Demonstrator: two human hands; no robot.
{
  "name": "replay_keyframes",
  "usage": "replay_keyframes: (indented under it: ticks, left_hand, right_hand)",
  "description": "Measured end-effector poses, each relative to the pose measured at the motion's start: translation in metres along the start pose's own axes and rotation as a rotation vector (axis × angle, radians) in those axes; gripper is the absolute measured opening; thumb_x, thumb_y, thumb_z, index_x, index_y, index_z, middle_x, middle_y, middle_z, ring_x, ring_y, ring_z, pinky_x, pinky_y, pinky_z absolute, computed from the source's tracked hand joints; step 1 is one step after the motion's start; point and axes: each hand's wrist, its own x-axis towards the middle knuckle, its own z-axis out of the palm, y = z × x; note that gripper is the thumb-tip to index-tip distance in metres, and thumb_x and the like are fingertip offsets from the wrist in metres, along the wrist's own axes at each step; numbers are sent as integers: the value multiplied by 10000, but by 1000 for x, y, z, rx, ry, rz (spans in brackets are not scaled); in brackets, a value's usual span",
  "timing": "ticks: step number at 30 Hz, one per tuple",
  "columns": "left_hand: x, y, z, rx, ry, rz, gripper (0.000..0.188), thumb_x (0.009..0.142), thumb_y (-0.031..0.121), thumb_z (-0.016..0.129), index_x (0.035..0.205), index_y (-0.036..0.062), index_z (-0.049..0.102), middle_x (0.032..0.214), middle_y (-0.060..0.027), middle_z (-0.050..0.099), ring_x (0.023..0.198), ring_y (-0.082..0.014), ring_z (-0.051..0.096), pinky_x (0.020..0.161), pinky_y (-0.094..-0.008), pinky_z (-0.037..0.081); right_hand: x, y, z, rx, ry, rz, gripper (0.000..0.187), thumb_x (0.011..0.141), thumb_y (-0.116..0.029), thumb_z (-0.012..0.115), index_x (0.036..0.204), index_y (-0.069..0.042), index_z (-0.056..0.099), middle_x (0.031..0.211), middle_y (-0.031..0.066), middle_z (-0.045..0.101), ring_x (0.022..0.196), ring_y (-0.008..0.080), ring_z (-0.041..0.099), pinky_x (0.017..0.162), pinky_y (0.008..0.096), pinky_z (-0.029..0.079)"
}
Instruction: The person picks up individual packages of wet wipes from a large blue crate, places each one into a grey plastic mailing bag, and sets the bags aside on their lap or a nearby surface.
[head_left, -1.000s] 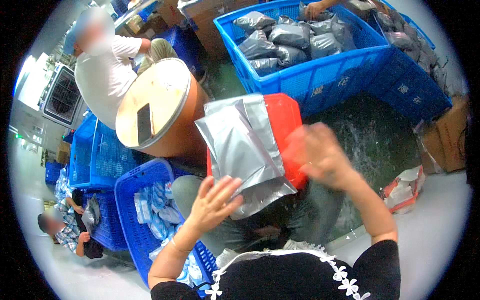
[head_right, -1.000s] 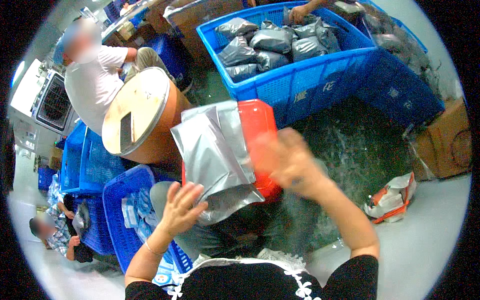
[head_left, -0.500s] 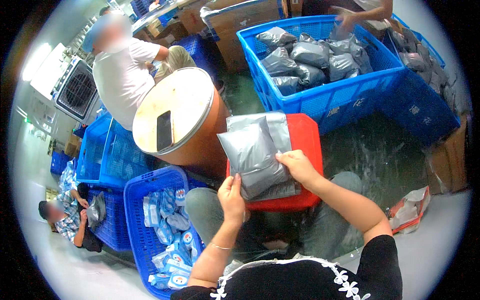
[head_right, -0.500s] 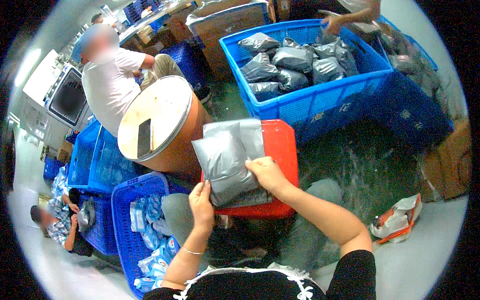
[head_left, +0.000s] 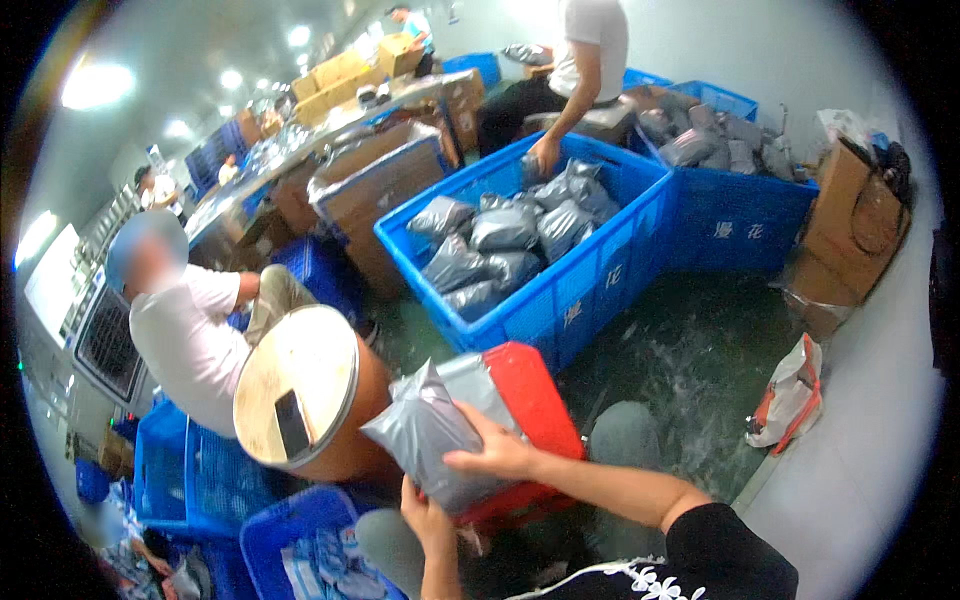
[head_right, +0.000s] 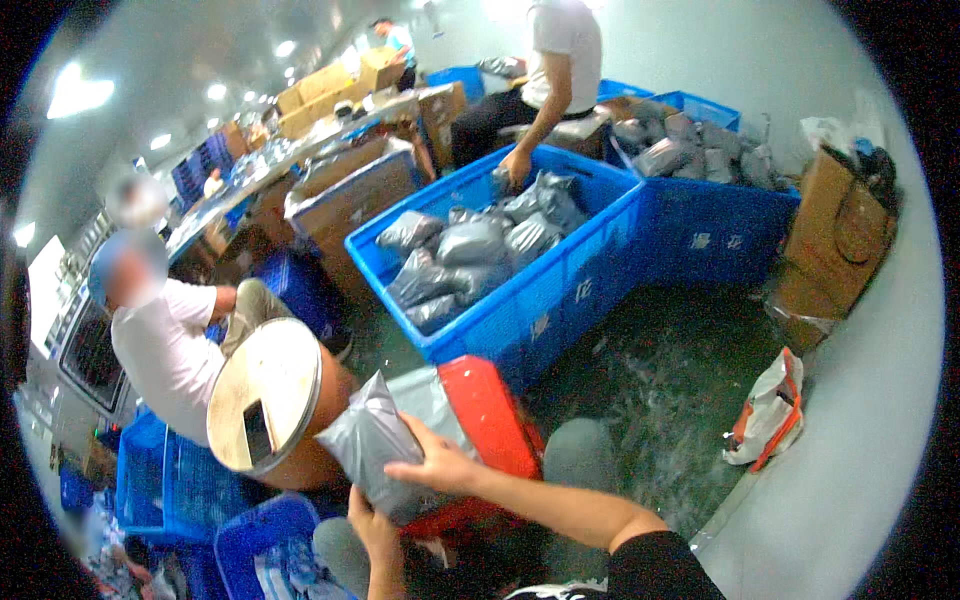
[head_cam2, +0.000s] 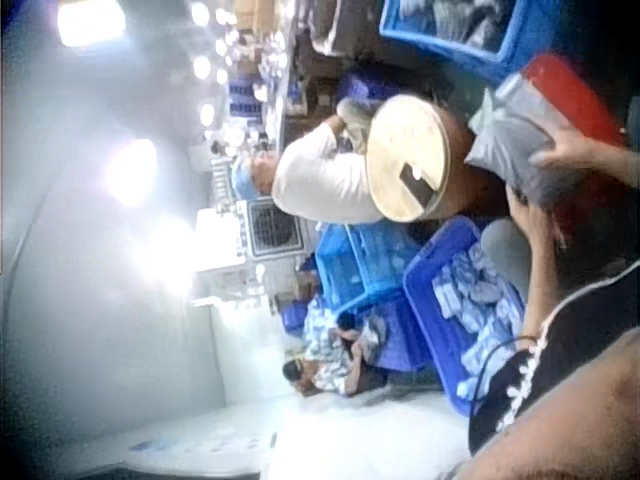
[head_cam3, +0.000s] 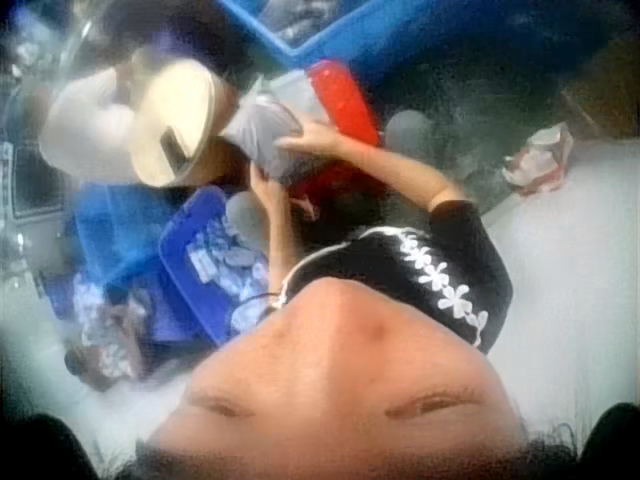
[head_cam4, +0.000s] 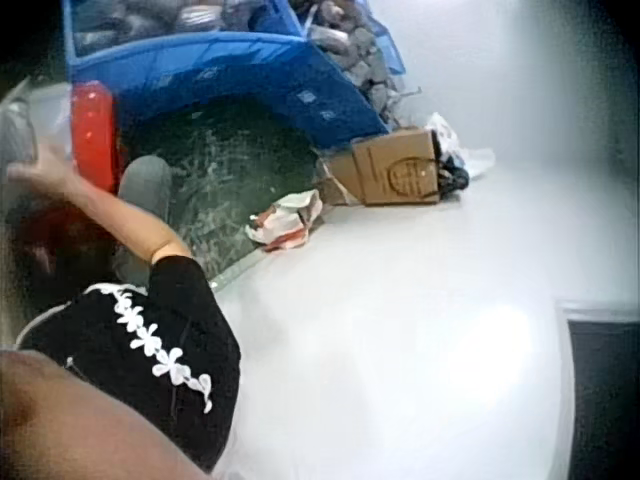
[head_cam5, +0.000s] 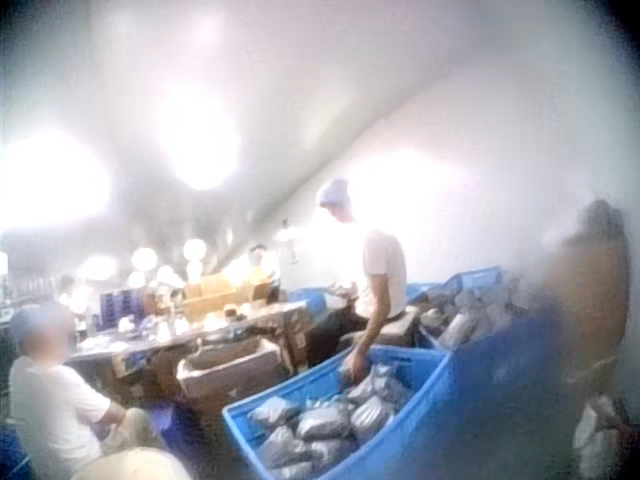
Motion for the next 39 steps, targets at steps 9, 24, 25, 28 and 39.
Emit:
replay_keyframes:
  ticks: [9,24,25,28,39]
  left_hand:
    - [21,67,-21,-195,66,100,581,872,57,669,1393,23,415,1418,-110,445,1293,-237,430,1101,-385,317]
    - [-106,-73,-311,672,620,-1,333,855,128,692,1155,0,624,1215,-160,625,1128,-285,594,961,-377,465]
    - [-131,-91,-360,774,726,-126,327,866,158,691,1150,9,629,1177,-165,640,1087,-291,613,937,-374,478]
    - [-227,-162,-486,1072,978,-622,371,843,221,711,1144,16,641,1092,-192,689,1027,-318,662,898,-401,510]
    - [-200,-298,-337,1293,-264,-496,985,631,228,844,1490,196,361,1428,-232,439,1321,-420,413,1103,-547,310]
  right_hand:
    - [14,-137,-140,-966,1096,-1050,728,818,-296,739,1401,-44,384,1377,246,475,1291,376,463,1065,506,367]
    - [-60,-40,-24,-440,20,218,245,858,-91,700,1079,14,699,1010,107,727,923,173,677,853,306,528]
    - [-61,-40,-18,-417,61,225,211,893,-68,667,1081,23,695,1006,95,715,941,167,664,862,294,521]
    - [-69,-16,-44,-353,96,192,286,974,-186,619,1152,35,649,1024,81,693,975,147,645,840,277,509]
    - [-74,-58,-12,-508,194,234,206,944,-128,633,1062,34,685,989,92,696,902,149,650,801,283,519]
